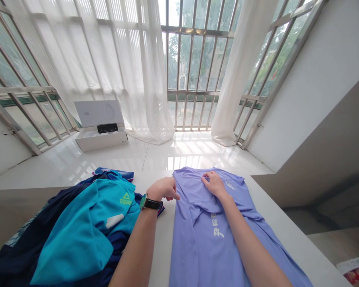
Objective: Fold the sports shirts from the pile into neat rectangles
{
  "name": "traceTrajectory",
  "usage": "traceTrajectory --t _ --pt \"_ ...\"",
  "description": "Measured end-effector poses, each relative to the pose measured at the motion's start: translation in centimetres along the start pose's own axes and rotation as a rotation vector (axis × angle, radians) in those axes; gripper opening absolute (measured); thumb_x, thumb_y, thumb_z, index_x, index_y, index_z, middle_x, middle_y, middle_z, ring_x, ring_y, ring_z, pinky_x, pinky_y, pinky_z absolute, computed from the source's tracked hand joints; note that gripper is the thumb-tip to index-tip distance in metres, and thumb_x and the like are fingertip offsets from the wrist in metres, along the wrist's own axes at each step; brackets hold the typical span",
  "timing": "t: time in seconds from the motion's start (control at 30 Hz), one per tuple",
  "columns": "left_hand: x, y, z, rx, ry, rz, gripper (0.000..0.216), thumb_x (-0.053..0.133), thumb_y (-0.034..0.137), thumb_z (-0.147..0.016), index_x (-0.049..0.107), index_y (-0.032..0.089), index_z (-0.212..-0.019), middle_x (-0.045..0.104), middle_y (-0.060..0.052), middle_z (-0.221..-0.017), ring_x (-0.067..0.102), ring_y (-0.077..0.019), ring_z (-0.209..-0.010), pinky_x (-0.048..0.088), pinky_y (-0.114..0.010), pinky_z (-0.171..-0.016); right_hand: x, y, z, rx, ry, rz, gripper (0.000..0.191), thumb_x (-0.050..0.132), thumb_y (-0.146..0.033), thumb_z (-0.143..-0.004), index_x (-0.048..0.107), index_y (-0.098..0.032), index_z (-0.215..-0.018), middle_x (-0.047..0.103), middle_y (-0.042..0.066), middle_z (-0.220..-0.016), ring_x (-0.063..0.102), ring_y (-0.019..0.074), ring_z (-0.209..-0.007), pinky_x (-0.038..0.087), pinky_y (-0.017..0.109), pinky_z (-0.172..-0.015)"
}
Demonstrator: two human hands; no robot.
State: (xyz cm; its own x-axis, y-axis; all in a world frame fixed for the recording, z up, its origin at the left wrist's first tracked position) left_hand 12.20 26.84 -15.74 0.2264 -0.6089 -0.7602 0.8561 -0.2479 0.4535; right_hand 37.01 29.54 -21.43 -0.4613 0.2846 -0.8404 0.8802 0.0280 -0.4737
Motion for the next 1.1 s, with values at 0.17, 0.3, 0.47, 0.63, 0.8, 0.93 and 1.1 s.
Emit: traceTrajectory --t 0.17,0.3,0.47,0.63,0.8,0.93,1.1 --pt "1.5 2.7 0.4 -0.028 -0.118 -0.011 0.023 0.075 0.028 -0.067 0.062 0.016 -0.053 0.070 -0.006 -0.061 0.068 -0.0184 -0.060 0.051 -0.025 -0.058 -0.5 0.4 -0.8 -0.003 0.016 -0.097 0.016 0.059 -0.035 -0.085 0.067 -0.021 -0.084 0.066 0.007 -0.099 0.062 0.0196 -0.088 0.047 0.031 -0.083" --pt "2.4 6.1 0.6 0.012 0.021 -0.246 0.028 0.075 0.039 -0.072 0.067 0.016 -0.059 0.071 -0.008 -0.063 0.071 -0.0229 -0.067 0.054 -0.031 -0.068 -0.6 0.4 -0.9 0.000 0.013 -0.167 0.015 0.057 -0.035 -0.086 0.065 -0.022 -0.084 0.070 0.004 -0.089 0.064 0.0182 -0.080 0.047 0.029 -0.078" --pt "4.2 7.8 2.1 -0.016 0.186 -0.375 0.025 0.074 0.033 -0.074 0.075 0.014 -0.091 0.075 -0.018 -0.093 0.072 -0.0330 -0.089 0.056 -0.037 -0.075 -0.8 0.2 -0.7 0.008 0.009 -0.227 0.017 0.056 -0.037 -0.085 0.064 -0.022 -0.084 0.072 0.004 -0.086 0.066 0.0192 -0.079 0.047 0.030 -0.075" --pt "5.4 7.2 3.5 -0.053 0.253 -0.354 0.023 0.063 0.019 -0.080 0.074 0.015 -0.100 0.073 -0.019 -0.101 0.071 -0.0336 -0.094 0.054 -0.038 -0.078 -1.0 -0.5 -0.7 0.005 0.002 -0.274 0.017 0.056 -0.039 -0.084 0.063 -0.023 -0.082 0.072 0.004 -0.085 0.065 0.0192 -0.077 0.047 0.030 -0.074" --pt "4.8 5.2 5.1 -0.097 0.355 -0.302 0.022 0.053 0.019 -0.085 0.072 0.017 -0.096 0.072 -0.016 -0.097 0.070 -0.0302 -0.092 0.051 -0.034 -0.076 -1.1 -1.7 -1.0 0.006 0.003 -0.309 0.018 0.054 -0.038 -0.084 0.063 -0.023 -0.084 0.070 0.004 -0.082 0.062 0.0198 -0.076 0.047 0.032 -0.075" --pt "3.3 2.6 7.7 -0.210 0.521 -0.230 0.019 0.052 0.022 -0.085 0.070 0.018 -0.091 0.072 -0.013 -0.091 0.069 -0.0277 -0.087 0.048 -0.032 -0.072 -1.2 -3.2 -1.2 0.002 -0.012 -0.354 0.017 0.054 -0.038 -0.084 0.063 -0.023 -0.085 0.069 0.003 -0.082 0.063 0.0200 -0.080 0.047 0.032 -0.077" --pt "3.3 0.6 10.0 -0.291 0.559 -0.231 0.018 0.054 0.021 -0.083 0.068 0.019 -0.096 0.072 -0.012 -0.091 0.069 -0.0276 -0.085 0.046 -0.031 -0.069 -0.7 -4.8 -0.9 0.023 -0.108 -0.412 0.013 0.060 -0.034 -0.082 0.064 -0.022 -0.083 0.066 0.001 -0.079 0.063 0.0170 -0.071 0.049 0.028 -0.066"
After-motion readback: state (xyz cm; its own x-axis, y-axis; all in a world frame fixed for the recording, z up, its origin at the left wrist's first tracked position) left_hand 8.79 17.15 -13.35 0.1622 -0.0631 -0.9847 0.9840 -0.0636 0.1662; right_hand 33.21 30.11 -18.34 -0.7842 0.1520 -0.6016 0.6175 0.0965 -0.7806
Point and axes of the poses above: each hand's wrist, its own z-axis away from the middle knuckle, its own x-axis out of the palm, y = z × x, the point moved 7 cm from there along -z, towards the middle knuckle
